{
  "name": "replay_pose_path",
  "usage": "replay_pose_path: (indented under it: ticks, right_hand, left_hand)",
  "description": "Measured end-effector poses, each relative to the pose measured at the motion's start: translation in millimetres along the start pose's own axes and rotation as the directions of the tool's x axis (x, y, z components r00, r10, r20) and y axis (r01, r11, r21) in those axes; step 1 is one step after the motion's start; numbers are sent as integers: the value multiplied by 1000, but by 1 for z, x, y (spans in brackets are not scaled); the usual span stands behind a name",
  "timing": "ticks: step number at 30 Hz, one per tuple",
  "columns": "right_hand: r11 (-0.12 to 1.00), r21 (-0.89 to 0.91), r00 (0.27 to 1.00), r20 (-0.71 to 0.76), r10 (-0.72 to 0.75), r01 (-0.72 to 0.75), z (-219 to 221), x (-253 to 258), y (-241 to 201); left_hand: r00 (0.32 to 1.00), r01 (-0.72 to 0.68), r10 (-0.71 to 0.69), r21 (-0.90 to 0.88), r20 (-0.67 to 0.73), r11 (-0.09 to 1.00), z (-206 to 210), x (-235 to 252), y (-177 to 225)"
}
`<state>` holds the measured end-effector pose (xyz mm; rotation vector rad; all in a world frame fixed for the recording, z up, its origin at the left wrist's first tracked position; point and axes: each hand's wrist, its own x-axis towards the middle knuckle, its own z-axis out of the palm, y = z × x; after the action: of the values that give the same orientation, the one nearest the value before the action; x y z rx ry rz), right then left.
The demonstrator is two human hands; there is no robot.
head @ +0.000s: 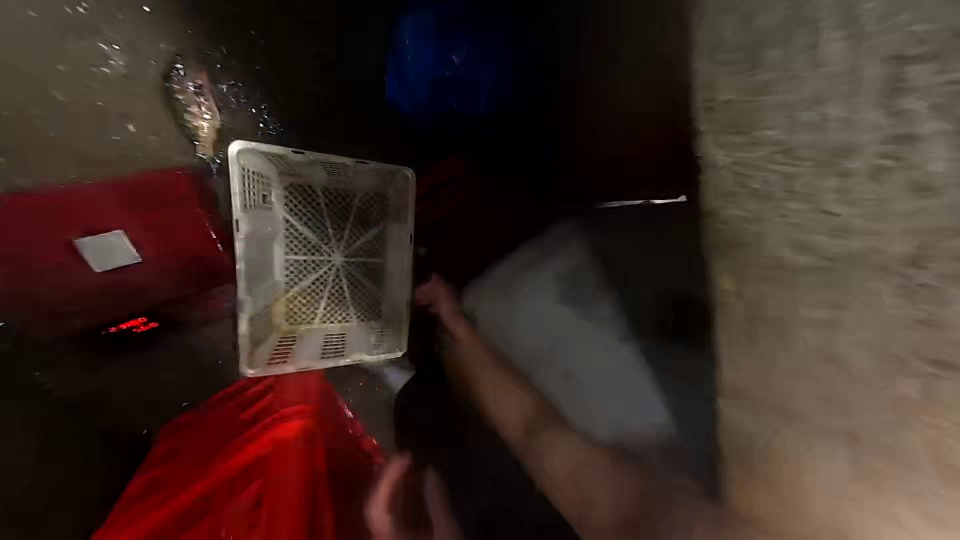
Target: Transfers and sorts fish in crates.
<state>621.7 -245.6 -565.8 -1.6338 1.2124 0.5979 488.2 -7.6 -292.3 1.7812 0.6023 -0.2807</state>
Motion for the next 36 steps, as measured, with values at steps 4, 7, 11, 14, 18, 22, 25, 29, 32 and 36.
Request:
replay_pose_path:
  ticks: [4, 7, 11, 14, 18, 22, 25, 29, 32, 36]
  right_hand:
    - [766, -641, 951, -199, -236, 56, 22, 70, -13]
    - [465, -853, 873, -23, -487, 237, 34, 145, -67]
    - [405, -809, 810, 142, -569, 426, 40, 227, -151]
    - [116, -893, 836, 352, -422, 434, 43, 263, -169]
    - [-152, -856, 745, 508, -433, 495, 35, 244, -185]
    - [-109, -904, 827, 423, -370, 413, -8, 163, -216]
    - [-124, -987, 977, 122, -173, 102, -28, 96, -254]
    - [-264, -955, 983, -165, 75, -140, -36, 33, -218]
    - [-137, -990, 998, -33, 61, -25, -56, 45, -126]
    - [-58, -998, 940, -19, 341, 1, -95, 49, -41]
  left_hand:
    - [865, 281, -308, -127, -395, 951, 95, 161, -66]
    - [444, 725, -771, -322, -457, 609, 133, 217, -131]
    - [391, 782, -912, -478, -122, 400, 160, 210, -212]
    - [472, 684, -882, -625, -13, 375, 187, 204, -248]
    - [515, 670, -848, -560, -123, 488, 187, 202, -253]
    - [518, 699, -852, -538, -74, 472, 160, 190, -240]
    - [536, 665, -841, -577, -73, 474, 173, 198, -226]
    - [548, 732, -835, -451, -56, 510, 196, 186, -205]
    - [526, 819, -804, -418, 276, 393, 214, 185, -194]
    - [434, 886, -838, -324, 330, 331, 218, 182, -187]
